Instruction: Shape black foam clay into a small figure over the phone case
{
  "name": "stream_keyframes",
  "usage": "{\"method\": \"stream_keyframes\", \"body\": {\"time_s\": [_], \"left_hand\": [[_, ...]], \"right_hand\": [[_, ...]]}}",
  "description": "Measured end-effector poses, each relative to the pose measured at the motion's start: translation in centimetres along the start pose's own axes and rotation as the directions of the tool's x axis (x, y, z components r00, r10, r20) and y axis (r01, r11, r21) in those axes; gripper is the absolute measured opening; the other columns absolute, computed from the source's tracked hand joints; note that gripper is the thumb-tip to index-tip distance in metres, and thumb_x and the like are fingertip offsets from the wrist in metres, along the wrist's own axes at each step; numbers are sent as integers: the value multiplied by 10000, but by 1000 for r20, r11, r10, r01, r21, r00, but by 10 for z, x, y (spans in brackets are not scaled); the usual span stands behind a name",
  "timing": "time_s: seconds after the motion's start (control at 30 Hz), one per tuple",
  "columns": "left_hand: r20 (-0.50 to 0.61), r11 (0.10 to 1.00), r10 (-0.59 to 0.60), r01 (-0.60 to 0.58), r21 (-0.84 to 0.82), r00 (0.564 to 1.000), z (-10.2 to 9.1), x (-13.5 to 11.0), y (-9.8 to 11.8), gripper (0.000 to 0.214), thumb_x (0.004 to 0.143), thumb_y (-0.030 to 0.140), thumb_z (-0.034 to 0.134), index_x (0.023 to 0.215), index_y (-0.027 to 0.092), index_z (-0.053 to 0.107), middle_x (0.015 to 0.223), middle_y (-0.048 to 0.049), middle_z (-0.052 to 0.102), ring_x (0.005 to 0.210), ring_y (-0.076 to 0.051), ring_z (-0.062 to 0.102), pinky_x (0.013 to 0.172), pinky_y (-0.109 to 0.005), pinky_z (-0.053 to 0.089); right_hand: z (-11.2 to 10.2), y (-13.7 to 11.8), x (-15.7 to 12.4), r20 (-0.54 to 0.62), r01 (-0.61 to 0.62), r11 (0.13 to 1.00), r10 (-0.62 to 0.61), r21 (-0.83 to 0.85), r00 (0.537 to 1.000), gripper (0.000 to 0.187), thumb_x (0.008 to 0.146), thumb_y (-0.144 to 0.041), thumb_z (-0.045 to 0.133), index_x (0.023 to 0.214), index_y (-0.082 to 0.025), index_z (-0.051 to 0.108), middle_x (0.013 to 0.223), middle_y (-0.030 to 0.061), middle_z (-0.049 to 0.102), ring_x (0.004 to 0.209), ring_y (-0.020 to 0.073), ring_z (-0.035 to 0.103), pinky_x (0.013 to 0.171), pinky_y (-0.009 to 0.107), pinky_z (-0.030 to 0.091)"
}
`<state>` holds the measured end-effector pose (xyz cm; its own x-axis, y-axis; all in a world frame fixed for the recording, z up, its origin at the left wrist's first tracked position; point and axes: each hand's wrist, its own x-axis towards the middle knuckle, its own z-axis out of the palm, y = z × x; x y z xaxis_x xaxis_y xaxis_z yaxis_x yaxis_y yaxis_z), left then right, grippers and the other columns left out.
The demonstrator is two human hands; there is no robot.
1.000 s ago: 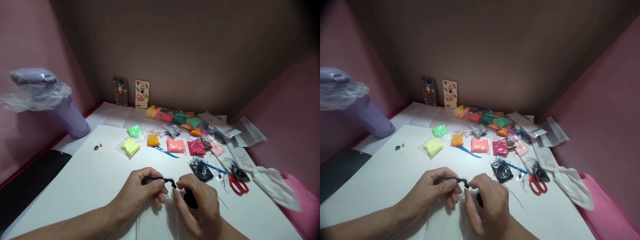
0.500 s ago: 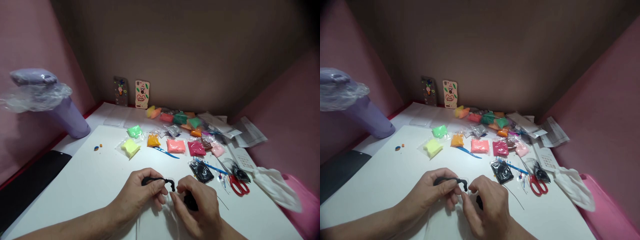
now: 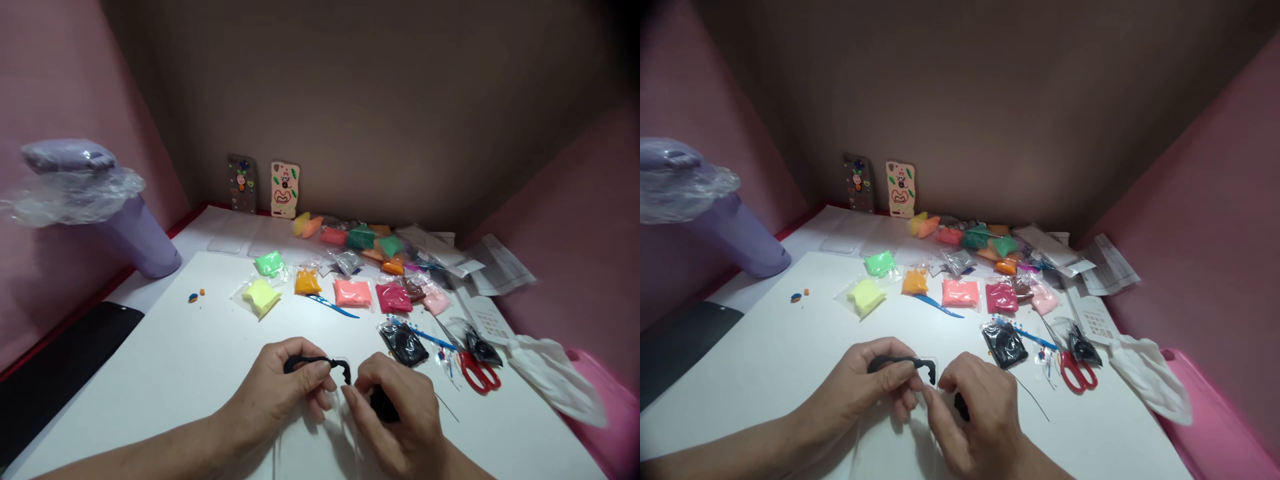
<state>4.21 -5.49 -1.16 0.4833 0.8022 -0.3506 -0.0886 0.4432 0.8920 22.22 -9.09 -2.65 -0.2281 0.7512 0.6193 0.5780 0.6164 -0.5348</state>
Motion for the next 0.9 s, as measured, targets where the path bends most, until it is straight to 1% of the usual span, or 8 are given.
{"method": "stream_keyframes", "body": {"time_s": [0.17, 0.33, 0.5, 0.6, 0.77, 0.83, 0.9], "left_hand": [[-6, 1000, 10, -10, 1, 1000, 1, 0, 1, 226, 807, 320, 623, 807, 98, 583, 708, -92, 669, 540, -150, 614, 547, -285, 499], [18, 1000, 13, -13, -9, 1000, 2, -1, 3, 213, 771, 302, 660, 796, 98, 600, 647, -61, 649, 530, -137, 600, 535, -264, 489], [24, 1000, -4, 5, -16, 1000, 1, 0, 2, 221, 752, 308, 670, 786, 99, 608, 681, -77, 662, 535, -139, 602, 541, -270, 491], [27, 1000, -2, 2, -8, 1000, 1, 0, 1, 221, 756, 309, 665, 783, 97, 610, 672, -74, 658, 533, -141, 602, 539, -274, 491], [39, 1000, 2, -2, 3, 999, 0, -1, 1, 199, 761, 289, 663, 791, 98, 615, 652, -60, 647, 537, -132, 589, 546, -269, 483], [50, 1000, 3, -4, 22, 999, 0, -2, 1, 195, 763, 284, 661, 802, 98, 619, 644, -57, 644, 538, -130, 588, 554, -268, 479], [55, 1000, 0, -1, 28, 999, 0, -1, 1, 197, 765, 286, 658, 800, 96, 620, 643, -59, 644, 534, -129, 589, 554, -266, 477]], "right_hand": [[-2, -1, 3, 13, -70, 996, 69, 58, 998, 97, 796, -69, 510, 782, -165, 510, 613, -9, 484, 494, 97, 454, 454, 235, 321], [1, 2, 1, 25, -131, 989, 130, 74, 991, 66, 802, -111, 535, 825, -169, 515, 633, -17, 500, 502, 97, 474, 461, 229, 350], [2, 1, 1, 65, -204, 968, 196, 144, 978, 54, 822, -125, 518, 845, -170, 537, 655, -8, 519, 523, 103, 486, 466, 233, 368], [1, 1, 3, 66, -209, 963, 200, 170, 977, 48, 833, -134, 509, 828, -167, 544, 651, -2, 520, 525, 105, 482, 463, 235, 369], [0, 1, 5, 56, -200, 958, 192, 207, 980, 109, 856, -161, 493, 937, -144, 565, 665, 9, 538, 549, 116, 502, 487, 247, 393], [0, 1, 5, 82, -222, 951, 209, 214, 974, 71, 852, -153, 507, 874, -150, 574, 663, 10, 539, 552, 116, 503, 490, 249, 388], [1, 1, 4, 103, -236, 947, 218, 220, 971, 89, 849, -140, 510, 787, -158, 570, 655, 12, 539, 554, 116, 503, 491, 250, 379]]}}
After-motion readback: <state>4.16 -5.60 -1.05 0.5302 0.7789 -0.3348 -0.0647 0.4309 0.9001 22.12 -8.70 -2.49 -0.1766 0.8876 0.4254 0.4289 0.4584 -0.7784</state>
